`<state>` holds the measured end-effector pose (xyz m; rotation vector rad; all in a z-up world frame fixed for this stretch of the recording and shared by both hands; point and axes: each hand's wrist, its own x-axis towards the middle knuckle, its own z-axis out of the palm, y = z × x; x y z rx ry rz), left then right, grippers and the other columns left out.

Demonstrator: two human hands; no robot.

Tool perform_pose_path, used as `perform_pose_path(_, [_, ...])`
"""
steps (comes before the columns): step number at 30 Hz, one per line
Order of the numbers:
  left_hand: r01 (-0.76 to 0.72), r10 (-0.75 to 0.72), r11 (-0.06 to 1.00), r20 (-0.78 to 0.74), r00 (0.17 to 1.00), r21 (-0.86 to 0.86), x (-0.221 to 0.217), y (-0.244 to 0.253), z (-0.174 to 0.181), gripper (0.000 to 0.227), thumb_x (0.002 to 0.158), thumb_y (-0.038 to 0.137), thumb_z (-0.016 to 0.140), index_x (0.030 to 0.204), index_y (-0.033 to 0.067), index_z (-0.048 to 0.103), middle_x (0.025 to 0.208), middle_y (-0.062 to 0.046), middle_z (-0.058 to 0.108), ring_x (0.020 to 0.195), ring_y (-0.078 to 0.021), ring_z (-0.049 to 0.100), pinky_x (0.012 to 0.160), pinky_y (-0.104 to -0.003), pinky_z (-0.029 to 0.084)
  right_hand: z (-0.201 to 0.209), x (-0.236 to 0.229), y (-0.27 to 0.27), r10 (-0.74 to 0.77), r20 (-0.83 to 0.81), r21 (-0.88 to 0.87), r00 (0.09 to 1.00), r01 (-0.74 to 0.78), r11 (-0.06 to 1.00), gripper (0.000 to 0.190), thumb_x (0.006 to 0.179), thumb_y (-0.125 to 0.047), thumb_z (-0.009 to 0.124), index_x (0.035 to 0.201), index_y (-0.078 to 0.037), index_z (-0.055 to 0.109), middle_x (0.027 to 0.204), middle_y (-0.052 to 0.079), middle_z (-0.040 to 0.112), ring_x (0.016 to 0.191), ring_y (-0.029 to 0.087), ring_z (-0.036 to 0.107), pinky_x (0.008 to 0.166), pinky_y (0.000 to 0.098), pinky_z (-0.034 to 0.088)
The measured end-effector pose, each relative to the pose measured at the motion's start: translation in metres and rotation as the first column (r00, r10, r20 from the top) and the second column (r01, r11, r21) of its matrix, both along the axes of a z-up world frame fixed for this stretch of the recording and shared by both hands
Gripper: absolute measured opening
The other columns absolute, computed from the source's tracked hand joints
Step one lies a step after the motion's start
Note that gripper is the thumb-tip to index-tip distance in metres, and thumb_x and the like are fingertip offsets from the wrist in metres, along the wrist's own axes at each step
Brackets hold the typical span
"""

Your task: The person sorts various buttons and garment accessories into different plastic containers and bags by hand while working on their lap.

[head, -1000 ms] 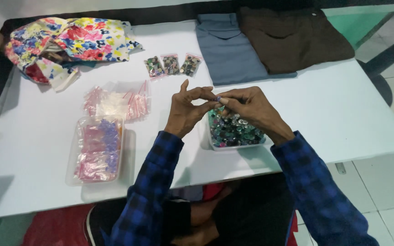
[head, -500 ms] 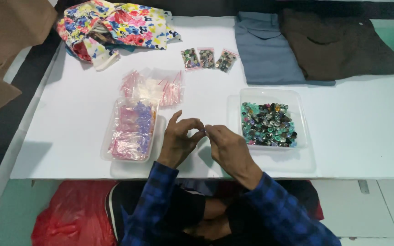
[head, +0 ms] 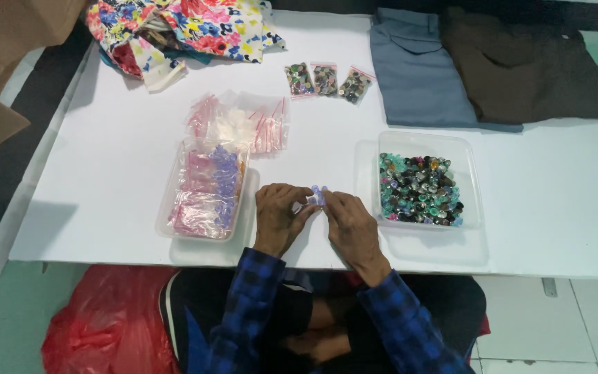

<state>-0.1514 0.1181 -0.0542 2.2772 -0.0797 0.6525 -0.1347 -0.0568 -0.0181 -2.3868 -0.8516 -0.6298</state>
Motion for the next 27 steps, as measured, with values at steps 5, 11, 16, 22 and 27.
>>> perform_pose_path(5, [-0.003,0.002,1.000,0.025,1.000,0.022,-0.001,0.001,-0.002,0.027,0.079,0.038,0.086,0.100,0.0270,0.074,0.077,0.008,0.071,0.096,-0.0171,0.067,0.103,-0.041,0.037,-0.003,0.000,-0.004,0.055,-0.100,0.158,0.993,-0.038,0.987,0.029,0.098,-0.014,0.067,0.126,-0.009,0.068,0.104,0.012,0.069,0.096,0.029,0.071,0.078,0.0362,0.062])
perform_pose_path(11, [0.026,-0.026,1.000,0.003,1.000,0.000,0.001,0.002,-0.006,0.031,0.080,0.036,0.085,0.108,0.0275,0.074,0.083,0.007,0.073,0.099,-0.0164,0.065,0.106,-0.039,0.035,-0.003,0.000,-0.003,0.084,-0.048,0.160,0.995,-0.076,0.984,0.030,0.098,-0.009,0.065,0.127,-0.005,0.067,0.109,0.014,0.068,0.104,0.031,0.071,0.087,0.0365,0.061])
perform_pose_path(16, [0.036,-0.036,0.999,0.011,0.999,0.020,-0.008,-0.006,0.020,0.041,0.076,0.039,0.088,0.112,0.0259,0.074,0.097,0.005,0.076,0.105,-0.0174,0.066,0.109,-0.040,0.035,0.003,-0.006,-0.005,0.054,0.081,0.049,0.995,-0.058,0.997,0.034,0.098,-0.004,0.063,0.131,-0.006,0.062,0.116,0.013,0.063,0.109,0.030,0.068,0.090,0.0358,0.060])
perform_pose_path(22, [0.063,-0.048,0.989,0.114,0.992,-0.137,-0.008,-0.033,0.062,0.031,0.086,0.021,0.082,0.115,0.0154,0.071,0.116,-0.006,0.073,0.118,-0.0292,0.065,0.108,-0.047,0.042,0.048,-0.013,-0.031,0.012,0.252,0.151,0.968,-0.051,0.987,0.030,0.095,0.001,0.065,0.124,-0.007,0.069,0.110,0.010,0.066,0.095,0.028,0.072,0.076,0.0331,0.062])
perform_pose_path(27, [0.193,-0.166,0.974,0.208,0.964,-0.116,0.019,-0.073,0.086,0.022,0.094,0.011,0.071,0.117,0.0109,0.070,0.119,-0.010,0.070,0.118,-0.0336,0.066,0.101,-0.047,0.050,0.085,0.023,-0.094,0.052,0.025,0.260,0.998,-0.057,0.964,0.014,0.097,-0.005,0.069,0.109,-0.004,0.075,0.092,0.014,0.073,0.085,0.032,0.075,0.073,0.0373,0.062])
